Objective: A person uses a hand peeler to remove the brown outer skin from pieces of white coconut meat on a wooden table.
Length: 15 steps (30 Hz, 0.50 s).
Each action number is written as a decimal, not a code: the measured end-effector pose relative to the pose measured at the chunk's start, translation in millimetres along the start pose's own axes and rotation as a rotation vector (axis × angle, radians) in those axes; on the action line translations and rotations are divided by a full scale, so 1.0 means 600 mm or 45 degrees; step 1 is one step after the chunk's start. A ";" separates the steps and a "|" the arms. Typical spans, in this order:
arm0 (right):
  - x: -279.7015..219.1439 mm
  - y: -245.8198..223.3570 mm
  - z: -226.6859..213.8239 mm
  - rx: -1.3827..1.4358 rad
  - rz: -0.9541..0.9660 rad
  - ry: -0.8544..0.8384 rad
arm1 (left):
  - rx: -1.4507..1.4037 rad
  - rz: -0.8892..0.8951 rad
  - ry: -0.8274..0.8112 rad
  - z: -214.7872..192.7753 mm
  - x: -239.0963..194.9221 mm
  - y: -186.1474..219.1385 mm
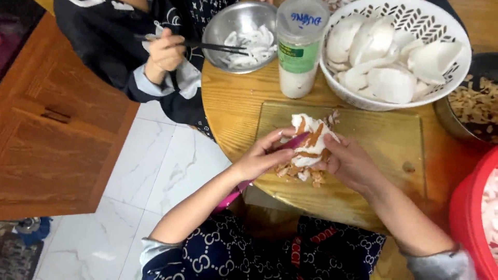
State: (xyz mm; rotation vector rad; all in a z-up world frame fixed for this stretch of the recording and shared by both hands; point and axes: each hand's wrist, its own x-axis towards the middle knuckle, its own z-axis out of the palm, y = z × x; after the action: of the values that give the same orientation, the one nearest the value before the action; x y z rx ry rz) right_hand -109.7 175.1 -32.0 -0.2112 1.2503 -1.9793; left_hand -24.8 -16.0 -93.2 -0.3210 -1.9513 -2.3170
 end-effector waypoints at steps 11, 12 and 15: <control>0.009 0.052 -0.071 -0.021 0.175 -0.361 | 0.887 0.040 0.055 0.025 -0.016 0.123; 0.008 0.039 -0.056 -0.022 0.170 -0.363 | 0.891 0.044 0.054 0.023 -0.015 0.124; 0.004 0.025 -0.036 0.102 0.001 -0.302 | 1.269 0.242 0.033 0.030 -0.017 0.129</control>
State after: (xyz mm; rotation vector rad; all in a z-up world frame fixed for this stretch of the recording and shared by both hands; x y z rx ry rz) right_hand -114.4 185.5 -56.0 -0.3935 1.0171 -1.9357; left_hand 3.2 -12.8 -18.1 -0.3351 -2.5915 -1.0112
